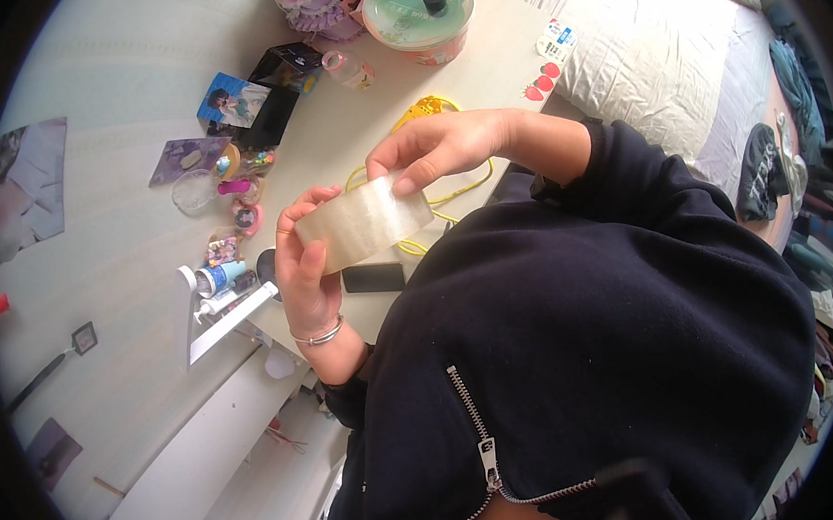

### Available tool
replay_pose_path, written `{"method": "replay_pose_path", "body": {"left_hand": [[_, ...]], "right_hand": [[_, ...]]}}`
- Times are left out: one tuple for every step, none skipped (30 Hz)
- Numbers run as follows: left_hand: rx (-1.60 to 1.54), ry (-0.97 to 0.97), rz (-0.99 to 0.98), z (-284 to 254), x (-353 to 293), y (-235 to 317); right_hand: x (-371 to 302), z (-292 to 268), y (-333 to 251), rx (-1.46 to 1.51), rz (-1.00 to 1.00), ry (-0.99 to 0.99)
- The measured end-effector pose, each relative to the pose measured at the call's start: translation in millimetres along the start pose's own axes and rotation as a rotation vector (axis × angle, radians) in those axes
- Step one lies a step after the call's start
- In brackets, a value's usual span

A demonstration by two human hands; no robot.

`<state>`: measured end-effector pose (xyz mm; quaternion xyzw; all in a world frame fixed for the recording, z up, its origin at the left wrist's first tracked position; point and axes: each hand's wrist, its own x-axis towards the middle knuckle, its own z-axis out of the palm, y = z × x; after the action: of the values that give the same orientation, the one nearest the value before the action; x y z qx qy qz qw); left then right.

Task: The person picks up a yellow extension cord from a cluttered table, walks to a wall outlet, plugs it in, then walks back and coils the cord by hand. They place the coiled cord on a desk and handle a roll of tape.

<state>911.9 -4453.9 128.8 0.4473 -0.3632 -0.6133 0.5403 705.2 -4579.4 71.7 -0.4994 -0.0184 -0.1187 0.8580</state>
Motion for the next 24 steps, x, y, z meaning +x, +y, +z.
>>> {"method": "replay_pose_path", "body": {"left_hand": [[0.001, -0.006, -0.004, 0, 0, 0], [0.001, -0.004, -0.007, 0, 0, 0], [0.001, -0.003, -0.01, 0, 0, 0], [0.003, -0.004, -0.011, -1, 0, 0], [0.006, -0.004, -0.012, -2, 0, -1], [0.008, -0.005, -0.013, -4, -1, -2], [-0.023, -0.007, -0.008, -5, -2, -4], [-0.055, -0.008, -0.002, -7, -3, -6], [-0.086, -0.008, 0.004, -8, -4, -8], [-0.135, -0.003, 0.019, -10, -4, -11], [-0.183, 0.002, 0.037, -10, -4, -14], [-0.231, 0.008, 0.056, -11, -3, -16], [-0.255, 0.038, 0.026, -12, -2, -18], [-0.281, 0.066, -0.002, -12, 1, -18], [-0.261, 0.113, -0.06, -12, 4, -17], [-0.096, 0.067, -0.006, -12, 7, -13], [0.116, 0.037, 0.018, -12, 11, -8], [0.305, 0.026, 0.044, -11, 14, -4], [0.368, -0.033, 0.034, -9, 17, -1], [0.43, -0.034, -0.043, -6, 18, 1], [0.481, -0.017, -0.104, -1, 17, 0], [0.525, -0.026, -0.149, 4, 17, -1], [0.53, 0.045, -0.173, 7, 19, -1], [0.506, 0.041, -0.139, 10, 19, -2]], "right_hand": [[0, 0, 0, -0.006, 0.0, -0.002], [1, 0, 0, -0.013, 0.0, -0.004], [1, 1, -1, -0.02, 0.001, -0.005], [1, 1, -1, -0.027, 0.003, -0.006], [1, 1, -2, -0.035, 0.005, -0.007], [1, 2, -3, -0.043, 0.008, -0.008], [0, 2, -3, -0.073, 0.01, -0.001], [0, 3, -4, -0.104, 0.012, 0.006], [0, 4, -5, -0.13, 0.004, 0.01], [0, 5, -6, -0.113, -0.003, 0.089], [1, 7, -6, -0.093, -0.021, 0.163], [1, 8, -7, -0.072, -0.039, 0.237], [3, 8, -7, -0.277, -0.051, 0.297], [5, 10, -7, -0.317, -0.086, 0.337], [6, 11, -7, -0.355, -0.119, 0.393], [9, 13, -6, -0.392, -0.152, 0.449], [7, 10, -9, -0.429, 0.147, 0.464], [10, 11, -8, -0.598, 0.032, 0.459], [11, 11, -8, -0.761, -0.086, 0.45], [14, 12, -7, -0.919, -0.154, 0.442], [12, 13, -8, -0.8, -0.069, 0.434], [14, 13, -8, -0.804, -0.047, 0.443], [14, 13, -8, -0.81, -0.041, 0.432], [14, 13, -9, -0.816, -0.035, 0.426]]}}
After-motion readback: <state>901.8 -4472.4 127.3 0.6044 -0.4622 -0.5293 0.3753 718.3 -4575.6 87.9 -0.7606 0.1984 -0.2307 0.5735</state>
